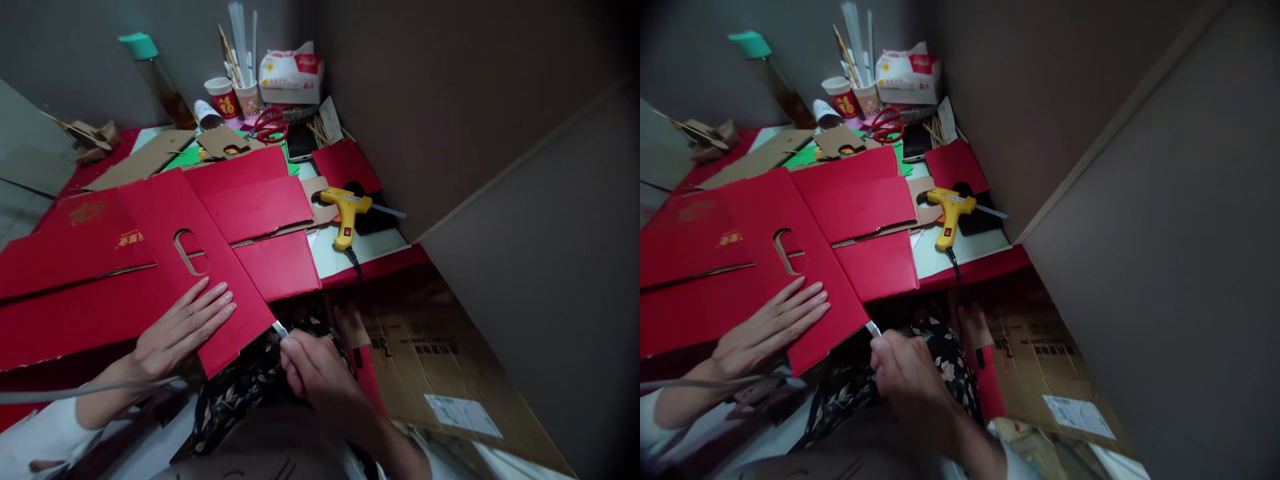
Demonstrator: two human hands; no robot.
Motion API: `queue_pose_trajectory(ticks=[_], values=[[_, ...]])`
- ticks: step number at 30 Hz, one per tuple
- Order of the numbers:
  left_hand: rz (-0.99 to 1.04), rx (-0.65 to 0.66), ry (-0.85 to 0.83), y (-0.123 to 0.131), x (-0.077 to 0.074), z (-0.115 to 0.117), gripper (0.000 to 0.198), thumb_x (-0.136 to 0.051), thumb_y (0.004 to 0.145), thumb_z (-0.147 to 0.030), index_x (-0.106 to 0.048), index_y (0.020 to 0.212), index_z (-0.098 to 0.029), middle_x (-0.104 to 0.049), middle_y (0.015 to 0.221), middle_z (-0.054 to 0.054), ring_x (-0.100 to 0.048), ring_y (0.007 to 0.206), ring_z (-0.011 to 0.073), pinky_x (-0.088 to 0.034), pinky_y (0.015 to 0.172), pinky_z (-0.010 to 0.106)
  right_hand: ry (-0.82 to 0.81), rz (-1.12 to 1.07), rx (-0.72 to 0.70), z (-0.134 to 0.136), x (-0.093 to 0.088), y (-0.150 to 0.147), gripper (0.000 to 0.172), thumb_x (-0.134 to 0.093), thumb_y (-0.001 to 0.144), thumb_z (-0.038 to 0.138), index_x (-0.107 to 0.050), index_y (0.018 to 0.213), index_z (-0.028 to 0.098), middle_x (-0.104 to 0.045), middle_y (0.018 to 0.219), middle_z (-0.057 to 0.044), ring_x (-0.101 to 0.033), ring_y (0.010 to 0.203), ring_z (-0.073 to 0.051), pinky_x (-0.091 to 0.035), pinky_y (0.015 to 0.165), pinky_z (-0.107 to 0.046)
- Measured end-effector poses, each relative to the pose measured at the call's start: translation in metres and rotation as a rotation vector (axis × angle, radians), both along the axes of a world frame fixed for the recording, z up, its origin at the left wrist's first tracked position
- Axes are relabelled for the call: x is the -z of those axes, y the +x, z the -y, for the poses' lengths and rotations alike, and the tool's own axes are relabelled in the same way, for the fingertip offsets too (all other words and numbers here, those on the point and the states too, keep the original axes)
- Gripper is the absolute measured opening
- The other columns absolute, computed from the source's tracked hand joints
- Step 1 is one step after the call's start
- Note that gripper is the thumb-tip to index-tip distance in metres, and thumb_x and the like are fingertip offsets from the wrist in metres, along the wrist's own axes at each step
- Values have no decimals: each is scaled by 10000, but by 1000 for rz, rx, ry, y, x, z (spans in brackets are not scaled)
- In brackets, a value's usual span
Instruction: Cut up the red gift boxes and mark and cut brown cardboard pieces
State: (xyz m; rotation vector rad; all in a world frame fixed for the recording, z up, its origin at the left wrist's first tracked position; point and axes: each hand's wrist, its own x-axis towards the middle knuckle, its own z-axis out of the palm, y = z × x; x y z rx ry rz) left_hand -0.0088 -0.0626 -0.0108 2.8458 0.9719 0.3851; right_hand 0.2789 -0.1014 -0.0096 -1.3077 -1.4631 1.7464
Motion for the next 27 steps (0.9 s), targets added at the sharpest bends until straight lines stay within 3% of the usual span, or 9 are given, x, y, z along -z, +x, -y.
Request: queue_pose_trajectory(ticks=[3,7,10,17,22,27], values=[[36,-11,14,1,0,2,545,-278,1043,-164,-245,1580,-251,-545,1484,84,-405,1448,253,-252,1247,552,104,29,-50,-6,1,0,385,-313,1058,257,-478,712,220,-457,517,75,-457,520,-98,-348,606,-240],[59,-25,12,1,2,4,543,-306,1041,-178,-263,1577,-260,-563,1467,79,-443,1424,256,-258,1249,552,413,302,-163,3,14,12,247,-365,998,149,-529,832,228,-599,757,24,-507,692,-140,-332,658,-282],[70,-24,28,1,4,4,528,-289,1050,-236,-269,1576,-264,-585,1445,76,-475,1401,268,-280,1242,553,499,424,-203,14,24,20,202,-400,949,115,-543,874,235,-636,837,-3,-513,711,-166,-323,652,-305],[83,-1,42,-1,4,-2,534,-317,1036,-253,-299,1569,-235,-573,1457,95,-451,1420,274,-257,1250,546,714,377,-210,5,23,8,243,-358,952,40,-535,963,207,-624,925,-25,-516,776,-156,-347,718,-296],[74,1,37,2,1,0,545,-320,1030,-221,-285,1573,-260,-613,1413,89,-508,1375,281,-314,1221,573,639,311,-238,-8,19,10,223,-339,996,108,-527,937,214,-598,867,7,-497,749,-133,-324,700,-283],[70,-31,46,9,-2,6,564,-330,1025,-190,-263,1577,-289,-637,1387,65,-534,1352,271,-342,1212,561,541,300,-262,4,24,25,210,-368,945,86,-514,870,217,-573,792,25,-480,692,-124,-299,665,-295]])
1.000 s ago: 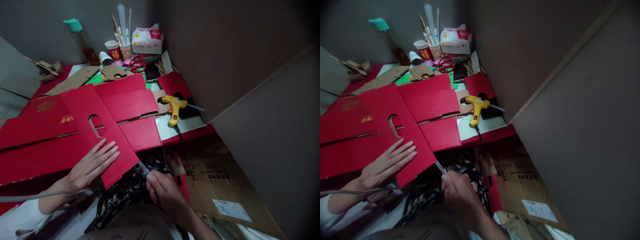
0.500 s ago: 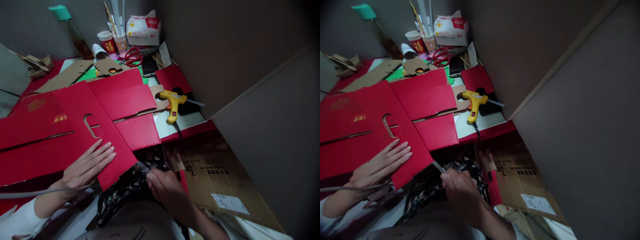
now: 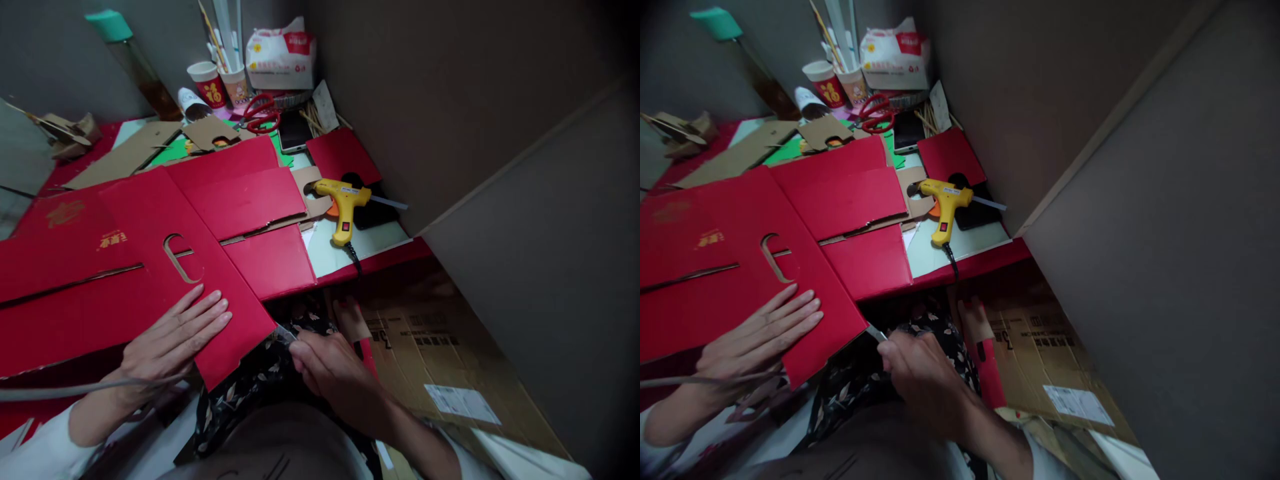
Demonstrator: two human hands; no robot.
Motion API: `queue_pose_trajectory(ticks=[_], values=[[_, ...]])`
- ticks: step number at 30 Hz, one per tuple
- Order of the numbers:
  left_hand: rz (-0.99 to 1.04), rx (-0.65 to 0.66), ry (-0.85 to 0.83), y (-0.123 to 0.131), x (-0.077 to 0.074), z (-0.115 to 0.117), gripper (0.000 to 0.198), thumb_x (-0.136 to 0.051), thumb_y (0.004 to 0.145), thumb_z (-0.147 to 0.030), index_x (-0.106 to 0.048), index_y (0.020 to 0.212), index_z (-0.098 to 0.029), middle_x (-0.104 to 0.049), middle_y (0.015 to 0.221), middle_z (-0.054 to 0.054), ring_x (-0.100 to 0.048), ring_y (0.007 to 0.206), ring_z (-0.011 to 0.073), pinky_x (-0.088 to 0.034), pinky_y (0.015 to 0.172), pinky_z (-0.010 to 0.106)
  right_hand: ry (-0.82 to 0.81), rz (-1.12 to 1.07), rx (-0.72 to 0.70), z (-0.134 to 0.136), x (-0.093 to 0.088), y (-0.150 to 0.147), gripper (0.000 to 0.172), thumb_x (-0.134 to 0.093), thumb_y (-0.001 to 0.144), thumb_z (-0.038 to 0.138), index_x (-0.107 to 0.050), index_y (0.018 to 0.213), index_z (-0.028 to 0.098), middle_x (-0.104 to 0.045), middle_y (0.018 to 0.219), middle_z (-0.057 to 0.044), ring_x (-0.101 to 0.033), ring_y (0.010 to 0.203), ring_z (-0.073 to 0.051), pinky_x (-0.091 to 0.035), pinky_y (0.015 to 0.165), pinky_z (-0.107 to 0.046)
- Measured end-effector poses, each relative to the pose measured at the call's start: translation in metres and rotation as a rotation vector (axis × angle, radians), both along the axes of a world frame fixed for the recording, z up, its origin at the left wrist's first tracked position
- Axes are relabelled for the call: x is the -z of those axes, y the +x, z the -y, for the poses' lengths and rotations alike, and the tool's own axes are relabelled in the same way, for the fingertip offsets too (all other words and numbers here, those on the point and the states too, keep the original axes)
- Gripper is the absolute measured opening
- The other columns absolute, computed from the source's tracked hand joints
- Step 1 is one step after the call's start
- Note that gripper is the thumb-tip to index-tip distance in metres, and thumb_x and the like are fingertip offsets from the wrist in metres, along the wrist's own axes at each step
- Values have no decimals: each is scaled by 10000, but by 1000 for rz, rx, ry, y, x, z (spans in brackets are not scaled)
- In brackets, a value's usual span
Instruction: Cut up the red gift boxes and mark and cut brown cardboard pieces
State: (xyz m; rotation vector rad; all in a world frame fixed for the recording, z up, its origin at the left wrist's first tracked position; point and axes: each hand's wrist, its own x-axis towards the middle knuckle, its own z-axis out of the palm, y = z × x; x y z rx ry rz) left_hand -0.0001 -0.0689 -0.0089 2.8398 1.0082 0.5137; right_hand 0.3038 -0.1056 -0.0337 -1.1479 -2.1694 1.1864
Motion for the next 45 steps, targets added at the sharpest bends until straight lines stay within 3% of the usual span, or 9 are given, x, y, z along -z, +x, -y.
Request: queue_pose_trajectory(ticks=[4,8,13,20,24,27,35,40,45], values=[[-30,20,-3,-3,-2,-5,627,-364,986,-114,-246,1579,-282,-610,1418,55,-498,1383,250,-340,1212,559,-176,-15,75,3,2,0,297,-294,1019,152,-503,821,227,-472,618,61,-450,591,-113,-299,625,-282],[-65,118,24,-8,-2,-11,675,-412,934,-68,-251,1577,-197,-594,1433,92,-440,1427,240,-314,1231,530,-100,-54,35,-12,-6,-12,208,-405,965,131,-513,809,215,-518,742,46,-427,639,-104,-261,624,-288],[6,33,17,-4,3,-7,648,-371,949,-68,-291,1566,-253,-630,1393,86,-490,1392,252,-354,1199,580,-327,-162,81,-29,-20,-17,346,-355,1023,175,-459,695,210,-457,605,69,-433,577,-94,-267,606,-269],[40,52,55,-3,7,-7,605,-389,967,-85,-319,1555,-209,-657,1352,102,-490,1392,240,-361,1202,544,-423,-107,118,-8,-11,4,373,-319,1048,262,-461,706,220,-423,526,80,-407,504,-97,-256,563,-264],[-16,168,77,-12,6,-17,598,-425,947,-131,-345,1540,-142,-603,1422,110,-468,1408,252,-335,1218,513,-150,-47,37,-8,-2,0,227,-376,970,176,-485,775,218,-516,664,47,-438,593,-111,-249,589,-273],[-9,138,62,-15,5,-18,641,-431,911,-109,-348,1543,-175,-573,1452,90,-491,1388,262,-342,1213,519,15,-39,-18,-21,-4,-10,182,-393,938,130,-522,833,205,-554,778,23,-454,668,-115,-250,630,-283],[74,86,24,-3,9,-5,615,-407,921,-96,-393,1526,-207,-645,1373,86,-559,1327,265,-378,1187,526,-313,-120,95,-22,-14,-4,376,-354,1041,231,-487,690,209,-465,598,79,-444,570,-91,-290,642,-254],[109,-2,-17,4,10,2,585,-400,964,-144,-379,1530,-290,-624,1403,56,-546,1341,261,-364,1188,524,-338,-176,197,-8,-12,-14,335,-344,1040,267,-640,886,232,-511,625,67,-494,584,-109,-344,671,-242],[24,-140,23,2,6,25,599,-406,963,-125,-354,1545,-251,-544,1490,46,-338,1485,258,-187,1258,501,-436,-312,264,1,-7,-29,399,-331,1051,413,-643,1225,235,-450,506,82,-464,465,-127,-389,550,-216]])
